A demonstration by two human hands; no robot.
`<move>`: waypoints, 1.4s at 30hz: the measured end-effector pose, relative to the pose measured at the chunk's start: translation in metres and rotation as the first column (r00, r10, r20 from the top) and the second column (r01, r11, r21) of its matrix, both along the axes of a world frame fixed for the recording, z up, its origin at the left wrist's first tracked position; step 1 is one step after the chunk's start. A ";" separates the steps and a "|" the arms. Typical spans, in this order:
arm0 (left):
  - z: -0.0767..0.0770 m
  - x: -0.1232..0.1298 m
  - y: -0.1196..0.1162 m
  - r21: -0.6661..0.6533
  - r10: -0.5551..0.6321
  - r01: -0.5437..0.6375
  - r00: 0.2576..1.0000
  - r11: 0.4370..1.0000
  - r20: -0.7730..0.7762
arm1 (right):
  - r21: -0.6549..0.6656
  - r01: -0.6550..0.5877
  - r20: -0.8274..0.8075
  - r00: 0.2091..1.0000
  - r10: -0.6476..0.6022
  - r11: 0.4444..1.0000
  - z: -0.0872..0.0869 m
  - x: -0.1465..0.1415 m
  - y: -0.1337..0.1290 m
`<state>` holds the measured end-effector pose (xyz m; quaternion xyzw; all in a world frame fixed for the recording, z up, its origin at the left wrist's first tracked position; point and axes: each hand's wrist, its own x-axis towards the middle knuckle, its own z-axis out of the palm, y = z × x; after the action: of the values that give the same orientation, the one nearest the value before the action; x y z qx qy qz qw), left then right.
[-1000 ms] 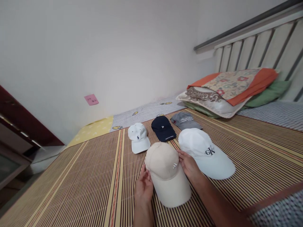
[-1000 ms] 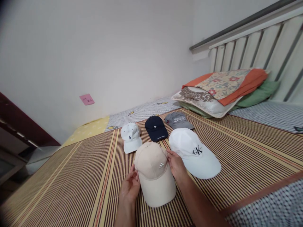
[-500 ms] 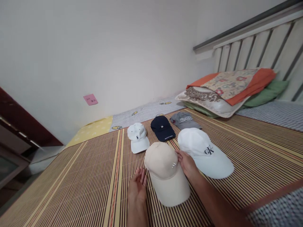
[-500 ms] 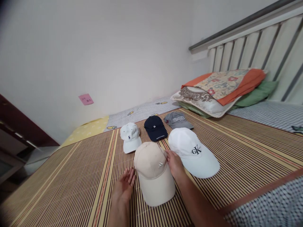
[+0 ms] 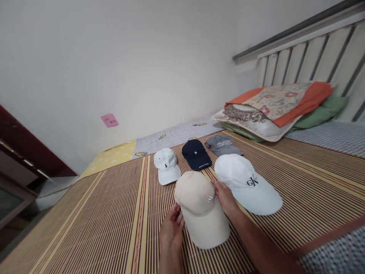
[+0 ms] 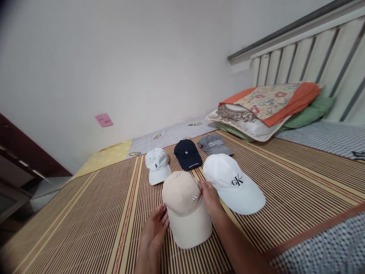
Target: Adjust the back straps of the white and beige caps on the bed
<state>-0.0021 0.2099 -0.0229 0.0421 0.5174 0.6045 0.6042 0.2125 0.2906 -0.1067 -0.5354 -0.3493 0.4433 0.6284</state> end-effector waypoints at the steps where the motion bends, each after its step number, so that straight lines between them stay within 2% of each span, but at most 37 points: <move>1: 0.000 0.001 0.000 0.001 0.001 -0.001 1.000 1.000 -0.002 | 0.004 0.007 -0.002 1.000 -0.007 1.000 0.001 0.000 -0.001; 9: 0.001 0.006 -0.003 -0.009 0.000 0.000 0.999 1.000 -0.034 | 0.020 0.016 0.076 0.997 -0.018 1.000 0.011 -0.008 -0.007; 13: 0.001 0.005 -0.005 -0.019 0.001 -0.002 0.999 1.000 -0.039 | 0.005 -0.008 0.200 0.980 0.007 1.000 0.016 -0.004 -0.008; 17: 0.001 0.004 -0.004 -0.024 0.000 0.000 0.999 1.000 -0.034 | -0.022 -0.054 0.379 0.924 0.058 0.998 0.028 0.008 -0.009; 21: 0.002 0.004 -0.003 -0.027 0.000 -0.001 1.000 1.000 -0.029 | -0.042 -0.116 0.551 0.826 0.120 0.992 0.049 0.016 -0.021; 26: -0.001 0.002 0.000 -0.026 -0.002 0.002 1.000 1.000 -0.014 | -0.049 -0.196 0.703 0.690 0.173 0.979 0.091 0.044 -0.050; 28: -0.003 0.002 0.001 -0.027 -0.001 0.001 1.000 1.000 -0.010 | -0.038 -0.147 0.725 0.676 0.128 0.988 0.108 0.068 -0.058; 30: -0.004 0.001 0.001 -0.028 -0.002 0.002 1.000 1.000 -0.010 | -0.021 -0.029 0.718 0.695 0.035 0.999 0.117 0.095 -0.063; 32: -0.004 0.001 0.001 -0.029 -0.006 0.005 1.000 1.000 -0.011 | -0.028 0.083 0.664 0.746 -0.044 0.996 0.115 0.121 -0.068; 35: -0.003 0.000 0.000 -0.022 -0.024 0.024 1.000 0.999 -0.011 | -0.075 0.236 0.503 0.848 -0.167 0.969 0.092 0.145 -0.084; 39: -0.004 -0.004 -0.002 0.005 -0.048 0.048 0.999 0.999 -0.009 | -0.124 0.370 0.256 0.908 -0.331 0.921 0.054 0.153 -0.121; 42: -0.008 -0.006 -0.003 0.023 -0.050 0.051 0.999 0.998 -0.017 | -0.191 0.374 0.094 0.927 -0.363 0.907 0.036 0.150 -0.143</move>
<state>-0.0080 0.2066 -0.0309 0.0671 0.5140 0.5946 0.6146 0.3621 0.1481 -0.0708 -0.6657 -0.2117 0.3351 0.6322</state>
